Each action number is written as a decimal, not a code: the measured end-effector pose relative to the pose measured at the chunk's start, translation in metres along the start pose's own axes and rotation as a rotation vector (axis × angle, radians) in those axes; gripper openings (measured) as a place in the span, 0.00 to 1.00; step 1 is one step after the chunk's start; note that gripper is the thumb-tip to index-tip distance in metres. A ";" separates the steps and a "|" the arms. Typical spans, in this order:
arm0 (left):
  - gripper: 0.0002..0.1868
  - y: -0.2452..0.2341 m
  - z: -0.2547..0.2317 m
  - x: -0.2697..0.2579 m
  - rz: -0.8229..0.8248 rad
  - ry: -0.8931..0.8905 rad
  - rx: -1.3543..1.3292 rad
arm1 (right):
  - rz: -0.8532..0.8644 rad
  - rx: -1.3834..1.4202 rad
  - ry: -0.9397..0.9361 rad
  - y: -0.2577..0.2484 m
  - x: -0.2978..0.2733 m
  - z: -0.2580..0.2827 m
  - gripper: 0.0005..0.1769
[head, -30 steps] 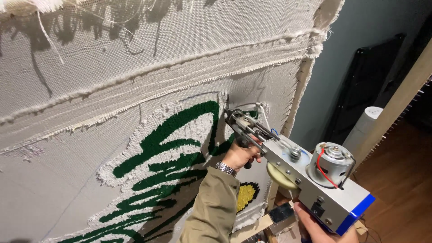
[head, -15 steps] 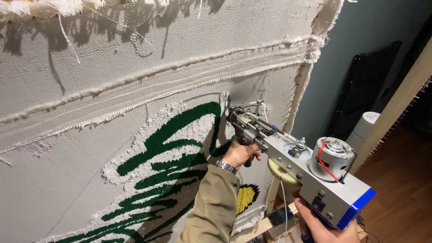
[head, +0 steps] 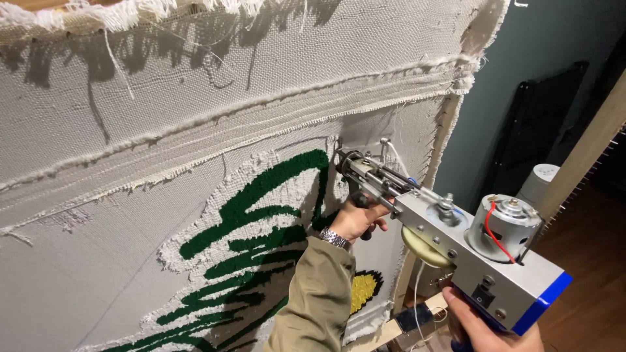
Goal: Using an electric tufting gun to fill in a design with green yarn on a stretched canvas.
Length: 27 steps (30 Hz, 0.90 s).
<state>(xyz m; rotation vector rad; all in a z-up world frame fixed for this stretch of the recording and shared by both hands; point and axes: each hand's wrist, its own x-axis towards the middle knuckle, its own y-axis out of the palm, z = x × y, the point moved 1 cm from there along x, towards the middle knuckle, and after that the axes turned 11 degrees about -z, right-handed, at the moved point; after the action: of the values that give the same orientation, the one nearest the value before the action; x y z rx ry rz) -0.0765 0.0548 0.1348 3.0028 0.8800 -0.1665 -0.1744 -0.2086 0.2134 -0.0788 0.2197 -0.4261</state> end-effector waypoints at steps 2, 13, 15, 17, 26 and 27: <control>0.12 -0.005 0.000 0.006 0.038 0.015 0.092 | 0.036 -0.001 -0.024 -0.002 0.001 0.003 0.34; 0.18 -0.001 -0.005 0.014 0.068 0.159 -0.076 | 0.186 0.170 -0.159 -0.001 0.009 -0.010 0.16; 0.13 -0.002 0.010 0.031 0.164 0.305 -0.129 | 0.136 0.107 -0.099 0.000 0.013 -0.014 0.18; 0.14 -0.003 -0.008 0.019 0.153 0.264 -0.085 | 0.148 0.144 -0.130 0.000 0.005 -0.009 0.19; 0.19 -0.007 -0.026 0.019 0.110 0.160 0.246 | 0.162 0.265 -0.227 0.001 0.011 -0.016 0.13; 0.17 -0.007 -0.025 0.023 0.147 0.174 0.329 | 0.155 0.243 -0.215 0.001 0.014 -0.018 0.14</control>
<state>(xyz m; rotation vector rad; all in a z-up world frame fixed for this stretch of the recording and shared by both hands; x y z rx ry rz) -0.0583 0.0736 0.1574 3.4181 0.6983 -0.0520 -0.1653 -0.2146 0.1932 0.1304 -0.0392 -0.2844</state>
